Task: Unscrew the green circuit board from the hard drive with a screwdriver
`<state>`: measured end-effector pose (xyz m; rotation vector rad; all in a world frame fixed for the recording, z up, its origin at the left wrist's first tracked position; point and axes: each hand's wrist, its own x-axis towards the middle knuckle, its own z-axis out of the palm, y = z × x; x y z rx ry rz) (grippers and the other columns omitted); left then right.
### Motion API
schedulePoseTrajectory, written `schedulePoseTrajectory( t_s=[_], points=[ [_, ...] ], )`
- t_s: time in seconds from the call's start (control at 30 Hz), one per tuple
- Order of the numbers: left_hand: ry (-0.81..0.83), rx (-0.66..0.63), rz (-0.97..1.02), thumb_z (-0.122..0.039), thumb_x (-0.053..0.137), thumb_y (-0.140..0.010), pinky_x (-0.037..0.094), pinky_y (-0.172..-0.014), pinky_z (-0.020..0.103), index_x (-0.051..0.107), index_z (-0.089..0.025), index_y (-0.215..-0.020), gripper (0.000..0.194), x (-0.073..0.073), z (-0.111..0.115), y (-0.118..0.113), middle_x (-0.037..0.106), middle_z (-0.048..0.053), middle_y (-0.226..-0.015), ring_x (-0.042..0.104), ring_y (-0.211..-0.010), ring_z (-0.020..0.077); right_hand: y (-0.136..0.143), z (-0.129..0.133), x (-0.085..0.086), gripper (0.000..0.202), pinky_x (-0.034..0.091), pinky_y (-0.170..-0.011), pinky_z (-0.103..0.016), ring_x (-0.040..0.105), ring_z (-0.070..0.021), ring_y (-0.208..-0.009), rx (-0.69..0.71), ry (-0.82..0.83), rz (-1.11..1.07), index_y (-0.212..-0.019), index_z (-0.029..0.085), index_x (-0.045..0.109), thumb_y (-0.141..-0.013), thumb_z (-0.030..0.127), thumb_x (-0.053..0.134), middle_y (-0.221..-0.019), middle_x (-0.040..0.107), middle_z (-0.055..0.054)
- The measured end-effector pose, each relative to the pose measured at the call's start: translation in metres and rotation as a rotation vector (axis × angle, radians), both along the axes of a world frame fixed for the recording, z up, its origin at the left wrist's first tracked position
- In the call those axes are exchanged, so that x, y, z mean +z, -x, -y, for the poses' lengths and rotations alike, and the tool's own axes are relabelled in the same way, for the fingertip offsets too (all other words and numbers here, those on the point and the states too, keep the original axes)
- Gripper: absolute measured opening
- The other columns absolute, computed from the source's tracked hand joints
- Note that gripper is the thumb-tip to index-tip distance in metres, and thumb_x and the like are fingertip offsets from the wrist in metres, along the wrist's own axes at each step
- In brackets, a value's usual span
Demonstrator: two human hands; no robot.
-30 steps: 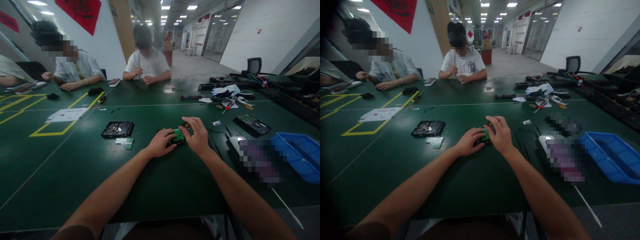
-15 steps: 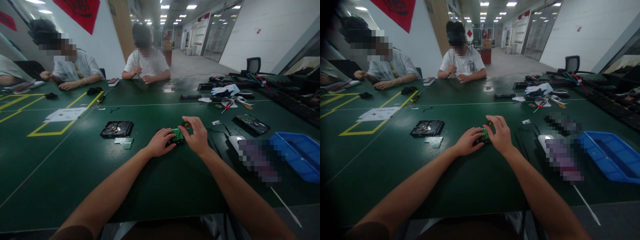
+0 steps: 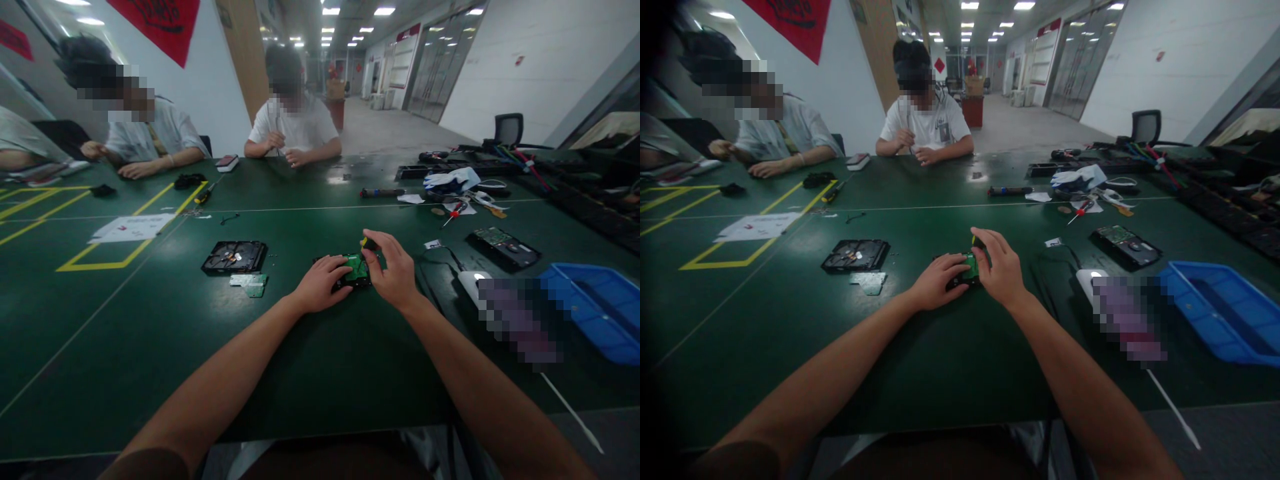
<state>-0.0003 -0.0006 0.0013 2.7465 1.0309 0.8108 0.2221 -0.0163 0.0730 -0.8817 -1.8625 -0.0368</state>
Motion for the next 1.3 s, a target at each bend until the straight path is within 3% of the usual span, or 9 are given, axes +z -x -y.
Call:
schedulePoseTrajectory(
  t_s=[0.17,0.4,0.73,1.03,1.3],
  points=[
    [0.002,-0.004,0.006,-0.047,0.065,-0.096,0.038,-0.122,0.062,0.058,-0.024,-0.140,0.050,-0.0009,-0.0004,-0.0001,0.055,0.014,-0.150,0.051,-0.143,0.0341,0.0007,0.0025,0.0012,0.042,0.057,-0.102,-0.049,0.065,-0.0252,-0.118,0.026,0.013,0.007,-0.142,0.032,0.056,-0.101,0.021,0.054,-0.126,0.066,-0.008],
    [0.023,-0.002,0.014,-0.046,0.066,-0.095,0.038,-0.121,0.064,0.057,-0.025,-0.140,0.050,-0.0002,0.0003,-0.0003,0.055,0.013,-0.150,0.051,-0.142,0.0342,0.0012,0.0032,0.0025,0.034,0.062,-0.090,-0.045,0.067,-0.0228,-0.099,-0.031,0.017,-0.021,-0.132,0.033,0.063,-0.099,0.028,0.063,-0.115,0.063,-0.007],
    [0.018,0.003,-0.002,-0.047,0.065,-0.096,0.038,-0.122,0.063,0.058,-0.025,-0.140,0.050,-0.0005,-0.0003,0.0002,0.054,0.013,-0.151,0.051,-0.142,0.0336,-0.0006,-0.0010,0.0006,0.040,0.058,-0.103,-0.049,0.067,-0.0246,-0.117,-0.011,0.009,0.017,-0.141,0.032,0.057,-0.103,0.023,0.054,-0.128,0.069,-0.007],
    [0.011,-0.004,-0.001,-0.046,0.064,-0.096,0.037,-0.122,0.062,0.058,-0.024,-0.139,0.048,0.0007,0.0003,0.0003,0.054,0.013,-0.151,0.050,-0.143,0.0335,-0.0011,-0.0006,0.0015,0.036,0.062,-0.093,-0.046,0.070,-0.0239,-0.103,-0.051,0.007,-0.004,-0.137,0.031,0.060,-0.100,0.027,0.062,-0.122,0.070,-0.008],
    [0.027,-0.009,0.005,-0.045,0.065,-0.096,0.038,-0.121,0.064,0.057,-0.026,-0.141,0.050,0.0005,-0.0002,0.0005,0.055,0.013,-0.150,0.051,-0.142,0.0341,-0.0012,0.0002,0.0022,0.035,0.062,-0.092,-0.046,0.069,-0.0244,-0.105,-0.048,0.007,-0.002,-0.134,0.033,0.061,-0.099,0.029,0.065,-0.120,0.069,-0.007]
  ],
)
